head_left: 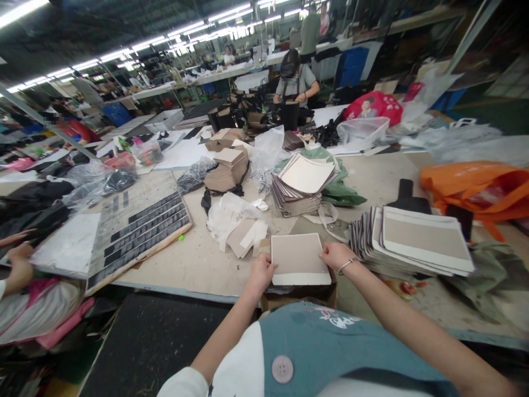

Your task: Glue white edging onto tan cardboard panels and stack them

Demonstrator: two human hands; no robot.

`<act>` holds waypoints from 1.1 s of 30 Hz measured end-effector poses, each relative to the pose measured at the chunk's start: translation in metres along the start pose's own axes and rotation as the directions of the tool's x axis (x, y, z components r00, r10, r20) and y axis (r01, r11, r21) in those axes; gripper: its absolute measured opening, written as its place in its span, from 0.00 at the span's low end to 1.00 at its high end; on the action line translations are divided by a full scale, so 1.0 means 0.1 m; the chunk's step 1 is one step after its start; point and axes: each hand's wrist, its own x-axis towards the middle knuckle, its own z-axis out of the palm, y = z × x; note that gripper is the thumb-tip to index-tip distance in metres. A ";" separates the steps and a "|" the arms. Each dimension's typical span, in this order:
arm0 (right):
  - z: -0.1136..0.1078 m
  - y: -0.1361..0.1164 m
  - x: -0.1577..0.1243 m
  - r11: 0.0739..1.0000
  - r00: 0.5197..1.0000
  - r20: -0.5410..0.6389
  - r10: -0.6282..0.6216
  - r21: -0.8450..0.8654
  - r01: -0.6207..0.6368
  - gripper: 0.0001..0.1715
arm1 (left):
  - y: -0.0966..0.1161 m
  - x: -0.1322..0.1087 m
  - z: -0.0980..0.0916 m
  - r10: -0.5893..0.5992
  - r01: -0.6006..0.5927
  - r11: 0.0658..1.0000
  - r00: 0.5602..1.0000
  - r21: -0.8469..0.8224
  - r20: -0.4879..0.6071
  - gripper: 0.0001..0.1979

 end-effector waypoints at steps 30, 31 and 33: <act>0.00 0.02 -0.01 0.998 0.999 0.000 -0.054 0.022 0.054 0.06 | 0.22 -0.33 0.04 0.339 -0.341 0.799 0.936 0.494 0.098 0.41; 0.01 0.02 -0.01 0.998 0.999 -0.002 -0.053 0.021 0.053 0.07 | 0.22 -0.33 0.04 0.343 -0.342 0.798 0.935 0.496 0.092 0.40; 0.02 0.02 -0.02 0.999 0.999 -0.002 -0.050 0.016 0.050 0.08 | 0.22 -0.33 0.05 0.345 -0.340 0.797 0.935 0.498 0.087 0.40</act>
